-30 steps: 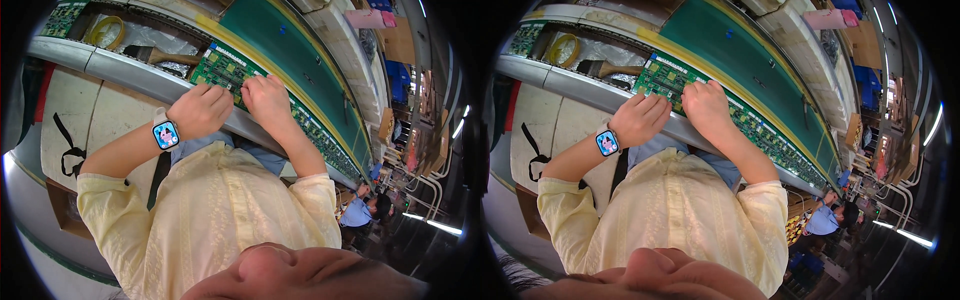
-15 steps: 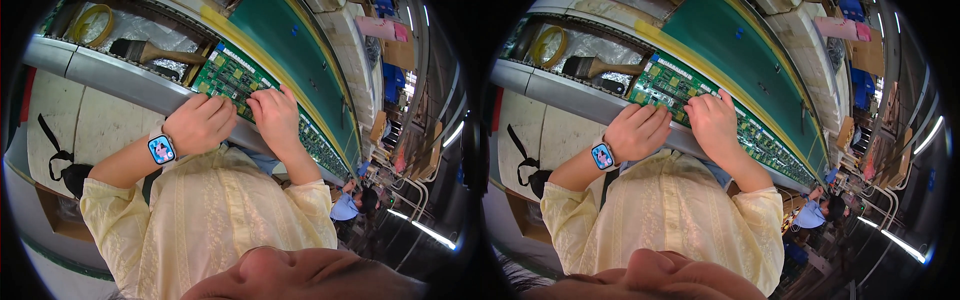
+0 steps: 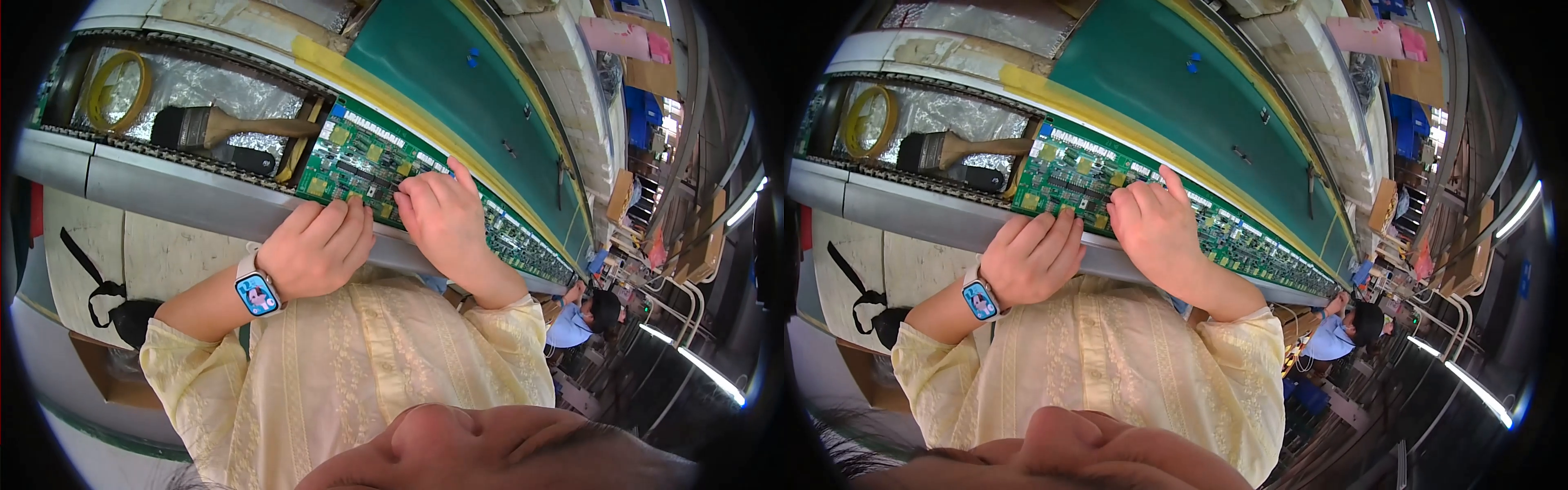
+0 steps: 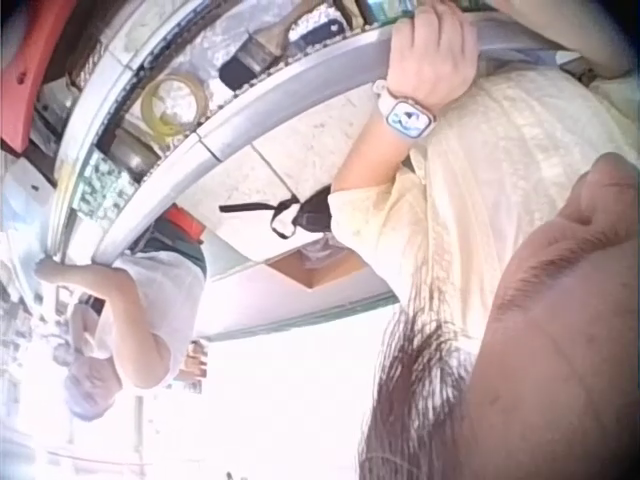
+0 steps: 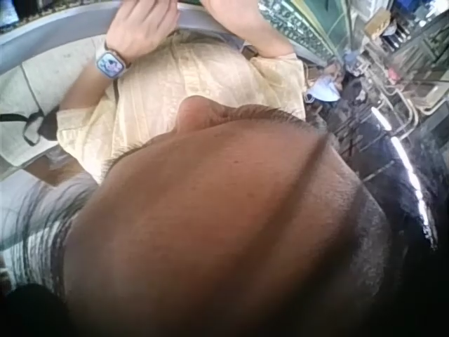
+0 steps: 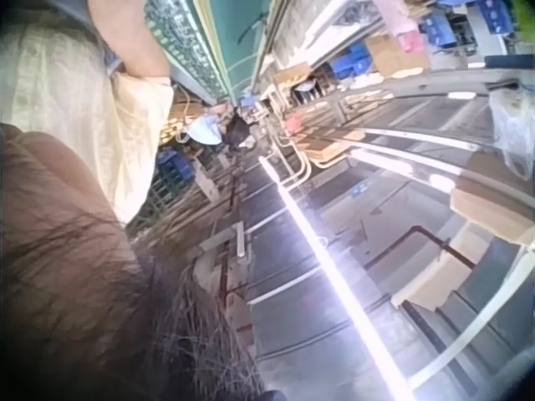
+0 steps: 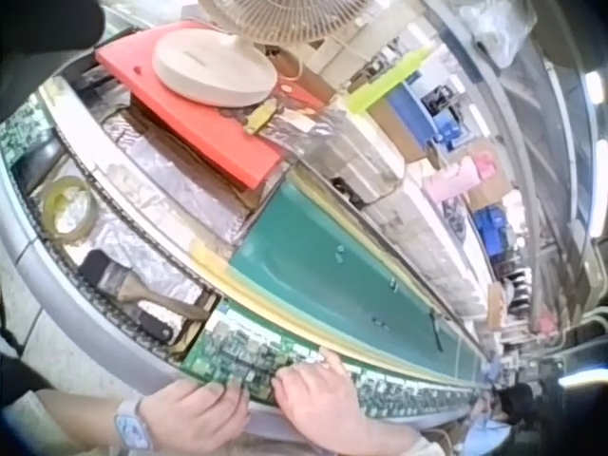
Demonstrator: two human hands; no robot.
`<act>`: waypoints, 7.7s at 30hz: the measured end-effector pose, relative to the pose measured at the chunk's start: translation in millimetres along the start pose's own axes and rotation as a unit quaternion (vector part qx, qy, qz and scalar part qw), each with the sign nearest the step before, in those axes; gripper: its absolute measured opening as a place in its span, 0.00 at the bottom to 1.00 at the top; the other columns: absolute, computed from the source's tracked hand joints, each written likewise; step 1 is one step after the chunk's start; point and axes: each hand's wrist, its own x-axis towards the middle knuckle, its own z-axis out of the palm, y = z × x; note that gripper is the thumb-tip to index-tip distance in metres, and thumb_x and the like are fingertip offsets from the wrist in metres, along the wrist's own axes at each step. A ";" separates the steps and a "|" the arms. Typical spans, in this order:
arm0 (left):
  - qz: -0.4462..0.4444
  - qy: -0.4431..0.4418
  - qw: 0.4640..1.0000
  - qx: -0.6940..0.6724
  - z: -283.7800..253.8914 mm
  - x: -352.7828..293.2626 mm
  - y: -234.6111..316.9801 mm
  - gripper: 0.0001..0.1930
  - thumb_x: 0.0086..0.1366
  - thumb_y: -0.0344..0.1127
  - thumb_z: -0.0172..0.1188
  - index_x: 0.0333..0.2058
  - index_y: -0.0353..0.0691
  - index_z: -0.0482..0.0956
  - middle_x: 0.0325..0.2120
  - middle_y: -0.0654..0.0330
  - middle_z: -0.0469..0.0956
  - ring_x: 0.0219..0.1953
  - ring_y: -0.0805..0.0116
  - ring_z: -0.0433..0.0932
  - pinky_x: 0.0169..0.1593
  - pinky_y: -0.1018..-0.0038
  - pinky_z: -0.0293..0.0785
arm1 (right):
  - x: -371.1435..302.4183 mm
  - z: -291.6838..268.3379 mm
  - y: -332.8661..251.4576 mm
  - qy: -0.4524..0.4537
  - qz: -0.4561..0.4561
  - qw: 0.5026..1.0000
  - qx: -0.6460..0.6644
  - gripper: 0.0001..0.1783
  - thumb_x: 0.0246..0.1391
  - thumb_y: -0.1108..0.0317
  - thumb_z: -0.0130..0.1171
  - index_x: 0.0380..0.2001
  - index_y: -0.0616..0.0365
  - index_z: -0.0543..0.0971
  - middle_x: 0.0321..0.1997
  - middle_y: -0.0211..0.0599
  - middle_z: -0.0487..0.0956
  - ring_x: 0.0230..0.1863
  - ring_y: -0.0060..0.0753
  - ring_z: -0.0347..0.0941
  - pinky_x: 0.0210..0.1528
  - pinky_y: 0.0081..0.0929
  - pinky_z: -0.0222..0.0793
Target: The person assembles electronic components onto printed circuit boards by hand, taking components from plastic bins and placing them onto PCBs that are moving along a conveyor belt.
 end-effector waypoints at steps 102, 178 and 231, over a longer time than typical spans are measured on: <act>0.084 0.007 0.996 -0.033 40.5 8.2 75.1 0.19 0.48 0.27 0.60 0.43 0.35 0.83 0.42 0.59 0.80 0.35 0.64 0.76 0.37 0.67 0.74 | -139.7 51.5 -15.0 0.283 0.070 0.948 0.131 0.16 0.41 0.70 0.68 0.39 0.52 0.84 0.40 0.26 0.77 0.42 0.33 0.71 0.65 0.52 0.57; -0.214 0.097 0.972 0.002 -14.0 2.7 -19.4 0.18 0.55 0.36 0.65 0.45 0.38 0.78 0.36 0.61 0.80 0.32 0.66 0.77 0.36 0.70 0.71 | 0.3 4.1 -9.9 0.076 0.018 0.997 -0.022 0.09 0.44 0.72 0.68 0.31 0.54 0.81 0.28 0.29 0.77 0.34 0.34 0.74 0.58 0.47 0.63; -0.219 0.092 0.971 0.004 -15.1 8.8 -16.8 0.17 0.55 0.37 0.65 0.44 0.39 0.79 0.35 0.62 0.80 0.30 0.67 0.77 0.34 0.70 0.71 | 0.1 2.9 -9.3 0.081 0.043 0.996 -0.015 0.07 0.44 0.73 0.67 0.29 0.53 0.79 0.27 0.31 0.75 0.34 0.35 0.73 0.59 0.48 0.62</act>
